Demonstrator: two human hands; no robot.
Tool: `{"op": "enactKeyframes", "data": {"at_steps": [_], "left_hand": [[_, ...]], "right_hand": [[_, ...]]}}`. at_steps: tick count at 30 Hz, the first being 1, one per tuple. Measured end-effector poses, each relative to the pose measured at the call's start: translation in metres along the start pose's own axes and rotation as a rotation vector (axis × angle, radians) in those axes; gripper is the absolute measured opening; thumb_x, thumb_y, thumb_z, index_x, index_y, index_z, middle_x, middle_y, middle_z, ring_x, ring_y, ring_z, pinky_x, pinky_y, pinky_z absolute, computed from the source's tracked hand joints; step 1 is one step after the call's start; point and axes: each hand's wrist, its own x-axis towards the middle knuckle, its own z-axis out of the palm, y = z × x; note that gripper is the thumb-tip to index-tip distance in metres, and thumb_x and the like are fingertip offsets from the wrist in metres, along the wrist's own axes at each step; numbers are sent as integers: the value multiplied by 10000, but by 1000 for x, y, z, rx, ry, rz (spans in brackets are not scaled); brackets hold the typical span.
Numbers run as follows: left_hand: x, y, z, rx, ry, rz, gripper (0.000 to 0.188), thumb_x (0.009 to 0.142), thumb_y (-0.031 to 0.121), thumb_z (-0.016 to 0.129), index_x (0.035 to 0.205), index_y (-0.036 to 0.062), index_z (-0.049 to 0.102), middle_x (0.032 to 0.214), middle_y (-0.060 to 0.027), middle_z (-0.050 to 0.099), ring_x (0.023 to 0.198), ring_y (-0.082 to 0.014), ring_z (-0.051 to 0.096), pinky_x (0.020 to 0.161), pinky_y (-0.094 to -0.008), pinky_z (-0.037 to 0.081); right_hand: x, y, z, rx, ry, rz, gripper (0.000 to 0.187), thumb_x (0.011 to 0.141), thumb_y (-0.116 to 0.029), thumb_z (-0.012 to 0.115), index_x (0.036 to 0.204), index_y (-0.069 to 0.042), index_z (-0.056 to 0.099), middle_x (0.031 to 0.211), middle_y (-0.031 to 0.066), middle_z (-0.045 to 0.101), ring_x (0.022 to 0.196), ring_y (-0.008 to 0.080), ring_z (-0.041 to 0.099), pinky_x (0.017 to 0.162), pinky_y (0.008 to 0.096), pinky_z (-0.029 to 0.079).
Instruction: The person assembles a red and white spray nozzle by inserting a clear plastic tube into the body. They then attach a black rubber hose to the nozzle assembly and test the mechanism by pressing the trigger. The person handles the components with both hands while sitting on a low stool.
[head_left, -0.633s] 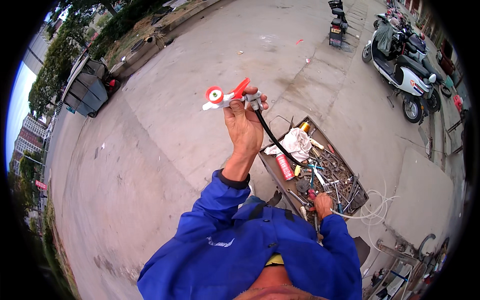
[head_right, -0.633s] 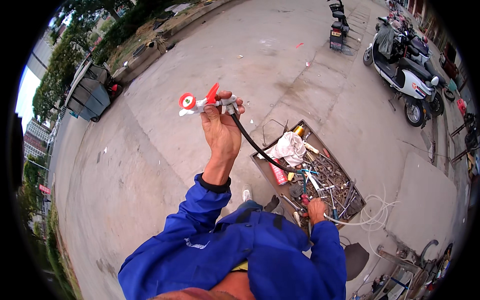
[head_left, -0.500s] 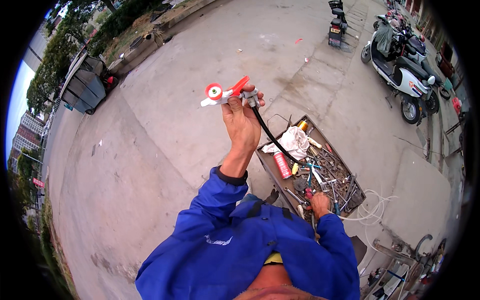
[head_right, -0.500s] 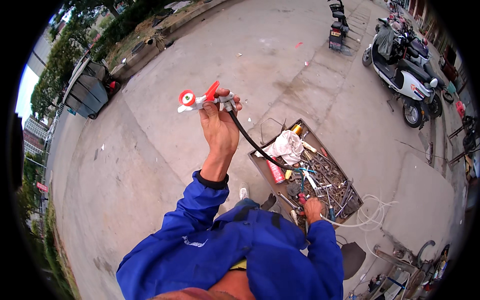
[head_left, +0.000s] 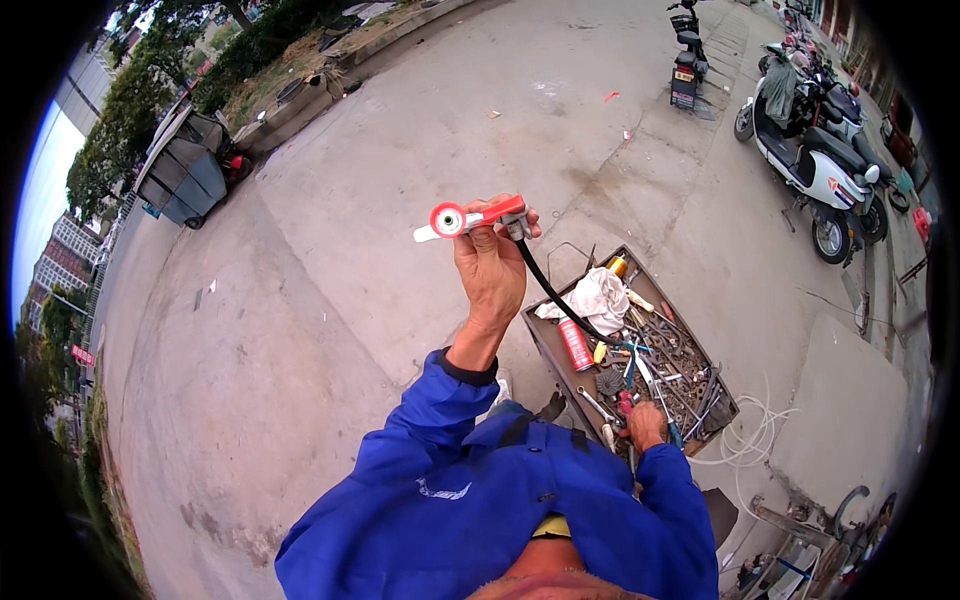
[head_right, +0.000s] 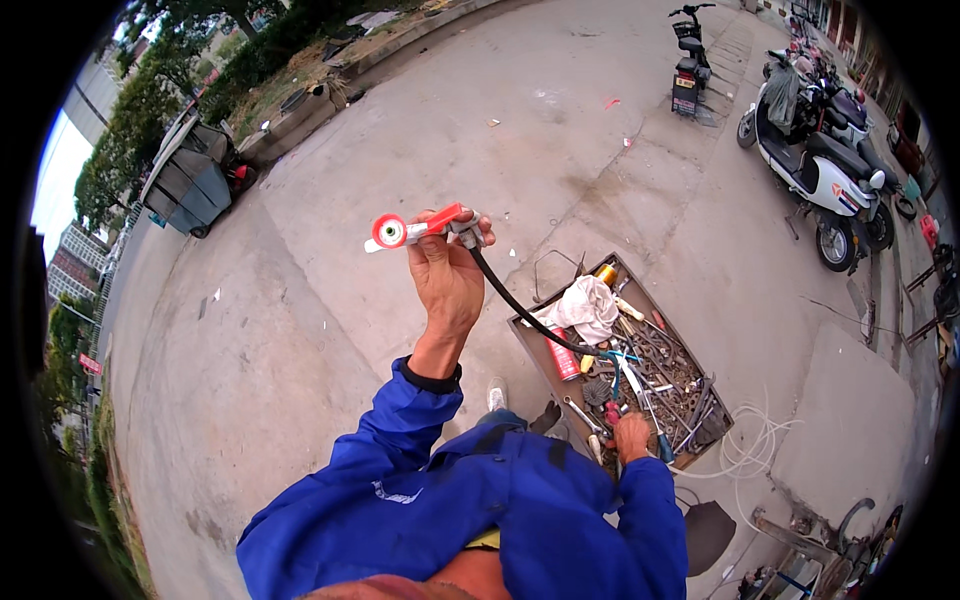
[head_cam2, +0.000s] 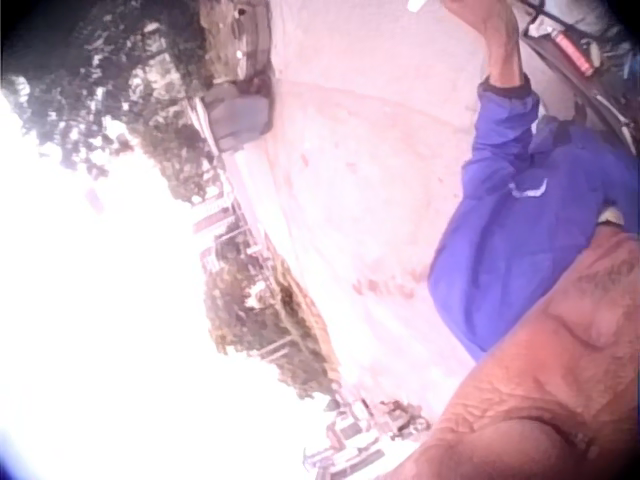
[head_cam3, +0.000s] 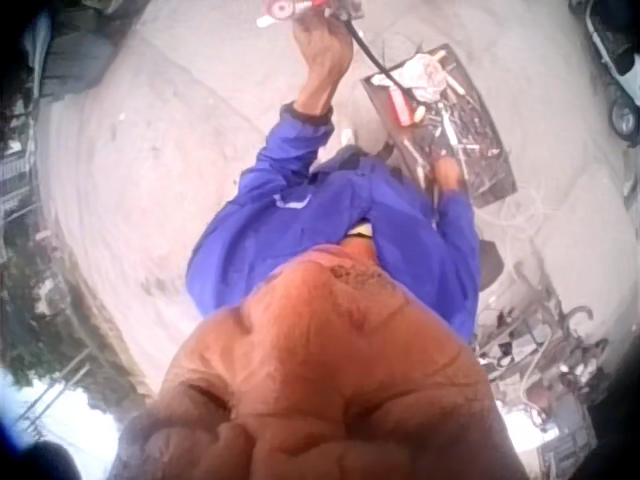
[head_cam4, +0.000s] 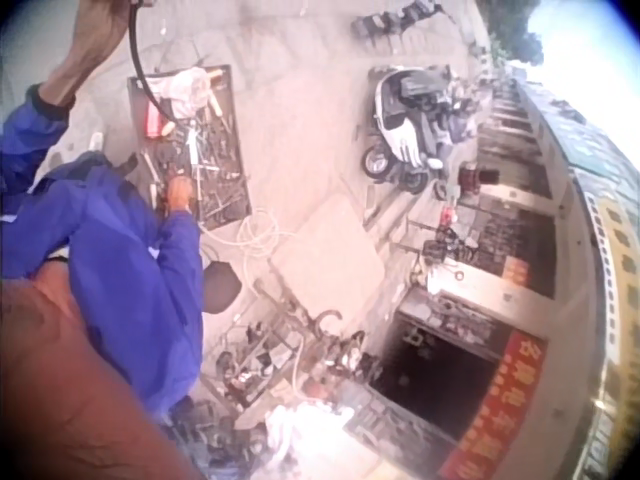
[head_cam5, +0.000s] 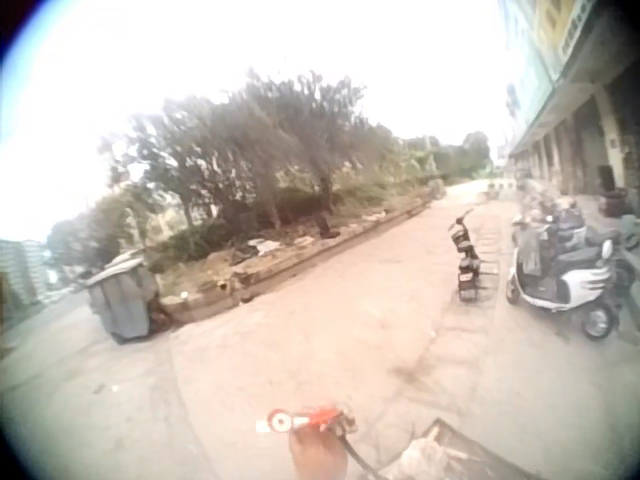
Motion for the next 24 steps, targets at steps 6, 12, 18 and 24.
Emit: {"op": "enactKeyframes", "data": {"at_steps": [6, 12, 18, 24], "left_hand": [[-30, 30, 40, -10, -395, 115, 239, 1082, 309, 529, 1247, 136, 514, 1148, -142, 649, 1056, -372, 610, 862, -478, 532], [-42, 43, 56, 42, -641, 165, 237, 1068, 287, 575, 1230, 126, 512, 1162, -183, 664, 1016, -390, 623, 896, -541, 512], [-59, 57, 66, 15, -629, 82, 286, 1067, 358, 562, 1205, 119, 493, 1165, -196, 659, 995, -425, 606, 860, -545, 507], [-34, 20, 34, -58, -262, -44, 320, 1060, 403, 541, 1261, 153, 534, 1216, -140, 640, 1017, -367, 630, 771, -452, 554]], "right_hand": [[-1, -1, -9, 68, -6, 53, 426, 962, -397, 659, 1103, 4, 687, 1042, 150, 713, 963, 272, 728, 761, 376, 607], [-15, 4, -24, 5, -10, -21, 369, 940, -353, 687, 1086, -14, 697, 1043, 133, 712, 986, 259, 719, 763, 360, 614], [-7, 3, 8, 57, 5, 30, 340, 922, -343, 688, 1019, -17, 688, 1019, 161, 710, 916, 286, 738, 741, 370, 615], [-10, -3, -28, 207, -49, 162, 681, 845, -481, 792, 1251, 4, 541, 1116, 181, 672, 935, 317, 742, 749, 413, 619]]}}
